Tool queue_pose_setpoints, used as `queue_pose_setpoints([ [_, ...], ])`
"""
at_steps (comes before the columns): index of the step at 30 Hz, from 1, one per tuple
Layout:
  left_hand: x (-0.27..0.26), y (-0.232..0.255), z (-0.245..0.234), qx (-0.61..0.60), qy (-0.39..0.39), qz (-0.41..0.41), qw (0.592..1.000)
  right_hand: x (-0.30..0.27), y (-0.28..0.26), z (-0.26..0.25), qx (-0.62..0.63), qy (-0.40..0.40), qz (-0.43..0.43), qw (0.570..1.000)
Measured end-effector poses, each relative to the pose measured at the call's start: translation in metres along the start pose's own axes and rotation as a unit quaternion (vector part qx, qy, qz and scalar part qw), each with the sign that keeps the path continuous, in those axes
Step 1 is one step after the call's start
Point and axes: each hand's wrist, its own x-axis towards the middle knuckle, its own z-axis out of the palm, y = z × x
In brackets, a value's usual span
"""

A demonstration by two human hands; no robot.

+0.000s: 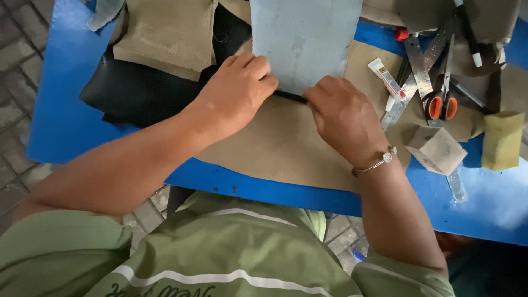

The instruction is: Fold the edges of a leather piece and press them down firmly to create a finished edge.

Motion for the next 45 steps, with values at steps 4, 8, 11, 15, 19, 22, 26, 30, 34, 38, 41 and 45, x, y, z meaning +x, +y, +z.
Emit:
queue_pose_setpoints([
  [4,0.002,0.003,-0.005,0.013,0.012,0.002,1.000,0.002,-0.003,-0.003,-0.025,0.024,-0.016,0.999],
  [8,0.000,0.003,-0.008,-0.028,-0.015,-0.004,0.999,0.000,-0.006,-0.001,0.011,0.024,0.021,0.999],
  [11,0.000,0.005,-0.014,-0.058,0.000,0.003,0.998,0.002,-0.007,-0.003,0.044,0.012,0.046,0.998],
  [15,0.002,-0.002,-0.002,-0.032,0.023,0.018,0.999,0.005,-0.004,-0.005,-0.003,0.015,-0.016,1.000],
  [19,0.001,-0.001,-0.004,0.009,0.005,-0.011,1.000,0.007,-0.009,-0.009,-0.014,0.025,0.018,0.999],
  [22,0.001,-0.005,-0.001,0.026,0.007,0.005,1.000,0.006,-0.004,-0.004,-0.018,0.011,0.016,1.000],
  [26,0.001,-0.013,0.010,0.036,-0.007,0.014,0.999,0.006,0.001,0.000,-0.015,0.003,0.016,1.000],
  [30,-0.001,-0.016,0.024,0.073,0.010,0.007,0.997,0.001,0.005,0.010,-0.046,0.007,0.017,0.999],
  [34,0.002,-0.015,0.024,0.098,0.013,0.014,0.995,0.001,0.006,0.014,-0.068,0.021,0.017,0.997],
  [38,0.002,-0.015,0.024,0.079,-0.008,0.016,0.997,0.004,0.000,0.007,-0.066,0.009,0.013,0.998],
  [41,-0.001,-0.005,0.009,0.096,-0.022,0.024,0.995,-0.003,-0.001,0.013,-0.117,0.005,0.009,0.993],
  [45,-0.009,0.002,0.000,0.056,-0.053,0.031,0.997,-0.006,-0.010,0.007,-0.171,-0.037,-0.016,0.984],
])
